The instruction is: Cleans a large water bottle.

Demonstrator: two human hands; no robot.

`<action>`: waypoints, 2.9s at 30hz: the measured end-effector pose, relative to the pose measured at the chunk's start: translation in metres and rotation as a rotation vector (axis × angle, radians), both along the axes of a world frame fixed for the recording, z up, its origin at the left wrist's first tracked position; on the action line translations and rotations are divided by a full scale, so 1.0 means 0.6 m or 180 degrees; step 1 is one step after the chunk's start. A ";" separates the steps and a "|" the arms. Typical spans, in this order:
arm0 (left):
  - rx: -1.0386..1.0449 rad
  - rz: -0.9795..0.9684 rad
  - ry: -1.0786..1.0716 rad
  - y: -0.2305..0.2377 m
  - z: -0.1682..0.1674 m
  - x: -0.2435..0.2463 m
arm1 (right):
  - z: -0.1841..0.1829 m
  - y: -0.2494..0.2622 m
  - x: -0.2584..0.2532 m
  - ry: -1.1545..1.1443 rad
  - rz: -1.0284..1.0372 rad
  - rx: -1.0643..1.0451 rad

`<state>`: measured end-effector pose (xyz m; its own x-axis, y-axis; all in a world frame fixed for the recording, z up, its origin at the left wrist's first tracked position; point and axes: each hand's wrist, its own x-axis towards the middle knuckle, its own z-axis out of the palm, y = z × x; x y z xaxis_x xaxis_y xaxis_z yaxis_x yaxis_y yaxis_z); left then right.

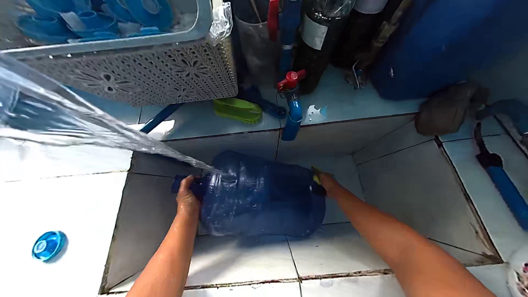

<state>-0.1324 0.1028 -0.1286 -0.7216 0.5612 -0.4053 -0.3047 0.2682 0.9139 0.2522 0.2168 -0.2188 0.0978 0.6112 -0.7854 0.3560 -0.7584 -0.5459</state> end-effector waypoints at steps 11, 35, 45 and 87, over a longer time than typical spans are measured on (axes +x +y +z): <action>-0.1218 -0.1609 -0.2063 0.003 -0.182 0.228 | 0.260 -0.097 0.166 -0.1536 0.0026 0.1909; -0.0132 -0.3110 0.1367 -0.062 0.256 0.121 | 0.398 -0.113 -0.226 -0.1266 0.2357 0.3328; 0.0034 -0.2740 0.1477 -0.080 0.245 0.123 | 0.416 -0.103 -0.290 -0.1233 0.2378 0.3464; -0.0179 -0.3369 0.1027 -0.025 0.295 0.013 | 0.341 -0.324 -0.227 0.0650 0.2931 0.5056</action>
<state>-0.1246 0.0878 0.0482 0.0353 0.9437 -0.3290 0.3532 0.2962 0.8874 0.1160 0.0227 -0.0141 -0.6658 0.4958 0.5575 0.1538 0.8224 -0.5477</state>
